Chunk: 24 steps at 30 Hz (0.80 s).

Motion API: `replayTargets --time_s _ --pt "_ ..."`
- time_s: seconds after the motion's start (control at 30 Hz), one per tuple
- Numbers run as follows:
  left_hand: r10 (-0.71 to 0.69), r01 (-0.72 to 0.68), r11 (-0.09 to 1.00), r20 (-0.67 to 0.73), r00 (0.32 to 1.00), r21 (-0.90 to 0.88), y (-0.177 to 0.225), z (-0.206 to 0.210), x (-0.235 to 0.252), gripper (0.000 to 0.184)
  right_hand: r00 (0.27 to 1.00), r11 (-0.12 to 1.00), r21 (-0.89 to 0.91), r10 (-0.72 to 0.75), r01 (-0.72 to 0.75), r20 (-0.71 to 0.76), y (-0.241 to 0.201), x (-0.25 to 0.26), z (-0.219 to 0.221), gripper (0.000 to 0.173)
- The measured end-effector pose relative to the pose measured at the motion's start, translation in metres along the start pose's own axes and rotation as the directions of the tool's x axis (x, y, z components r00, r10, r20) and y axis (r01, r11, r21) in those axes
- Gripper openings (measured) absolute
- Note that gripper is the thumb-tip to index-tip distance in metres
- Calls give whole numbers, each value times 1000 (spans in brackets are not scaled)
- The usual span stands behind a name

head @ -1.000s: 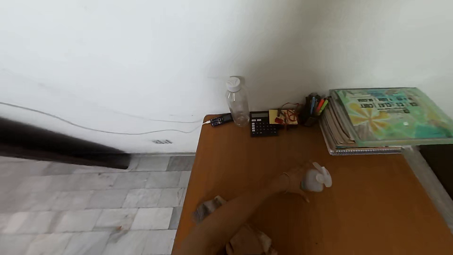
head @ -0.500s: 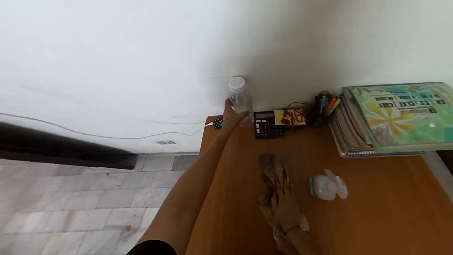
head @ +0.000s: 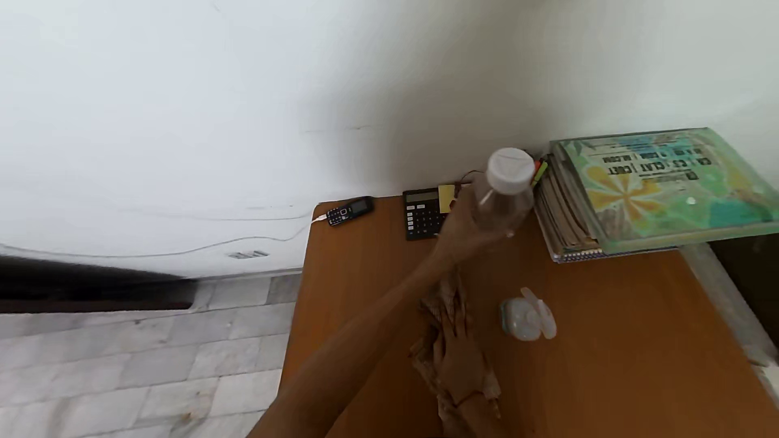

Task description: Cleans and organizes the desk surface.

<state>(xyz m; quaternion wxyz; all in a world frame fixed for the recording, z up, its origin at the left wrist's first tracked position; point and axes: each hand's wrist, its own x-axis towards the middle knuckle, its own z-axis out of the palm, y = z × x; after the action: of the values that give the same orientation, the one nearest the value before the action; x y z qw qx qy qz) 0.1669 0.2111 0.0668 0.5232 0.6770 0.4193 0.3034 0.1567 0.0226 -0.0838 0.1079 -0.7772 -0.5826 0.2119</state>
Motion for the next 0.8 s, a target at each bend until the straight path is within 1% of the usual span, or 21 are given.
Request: replayTargets --time_s 0.07,0.13,0.2,0.27,0.33,0.37,0.4,0.47,0.5,0.53,0.57,0.6,0.63,0.67,0.7,0.77,0.8 --pt "15 -13 1000 78 997 -25 -9 35 20 93 1000 1000 10 -13 13 -6 1 0 3 55" --pt "64 -58 997 142 988 -47 -19 64 37 94 999 999 41 -28 29 -17 2 0 4 53" --pt "54 -57 998 208 977 10 -22 84 51 96 999 998 55 -29 30 -25 1 0 3 50" --pt "29 -49 996 250 968 72 -17 93 62 95 999 998 59 -21 23 -32 0 -1 0 49" --pt "20 -46 994 254 967 97 -14 95 70 95 1000 998 67 -2 1 7 -2 -1 -2 49" --pt "21 -48 994 253 967 100 -14 95 72 96 1000 998 63 -7 8 -14 -2 -1 0 49" --pt "23 -51 993 256 967 104 -15 94 75 99 999 999 51 -14 16 -28 -1 -1 3 50" --pt "44 -85 987 285 958 133 -17 88 76 110 1000 999 42 -13 14 -14 -2 -1 3 50" --pt "62 -114 980 290 955 165 -18 82 73 115 1000 999 43 -5 4 18 -2 -1 2 51" --pt "87 -144 971 277 957 190 -19 73 66 117 999 999 37 0 -1 34 -2 -1 1 52" --pt "114 -169 962 246 963 216 -25 60 56 113 1000 999 34 -7 6 20 -2 -1 1 53" --pt "121 -171 955 206 971 244 -33 43 44 105 1000 999 36 -16 16 -11 -2 -1 3 53" --pt "114 -155 946 154 981 286 -45 22 32 93 996 999 34 -38 41 -77 -1 -1 7 51" --pt "89 -114 935 89 992 336 -61 -2 19 81 991 998 19 -55 58 -125 0 -2 10 51" --pt "43 -48 914 22 999 403 -79 -28 8 71 989 998 6 -58 59 -134 0 -2 11 50" --pt "-84 129 840 -109 990 527 -112 -86 -5 59 989 998 -26 -59 56 -135 1 -2 12 50" --pt "-161 229 798 -169 972 558 -120 -115 -9 57 983 997 -39 -73 67 -167 2 -2 14 50"
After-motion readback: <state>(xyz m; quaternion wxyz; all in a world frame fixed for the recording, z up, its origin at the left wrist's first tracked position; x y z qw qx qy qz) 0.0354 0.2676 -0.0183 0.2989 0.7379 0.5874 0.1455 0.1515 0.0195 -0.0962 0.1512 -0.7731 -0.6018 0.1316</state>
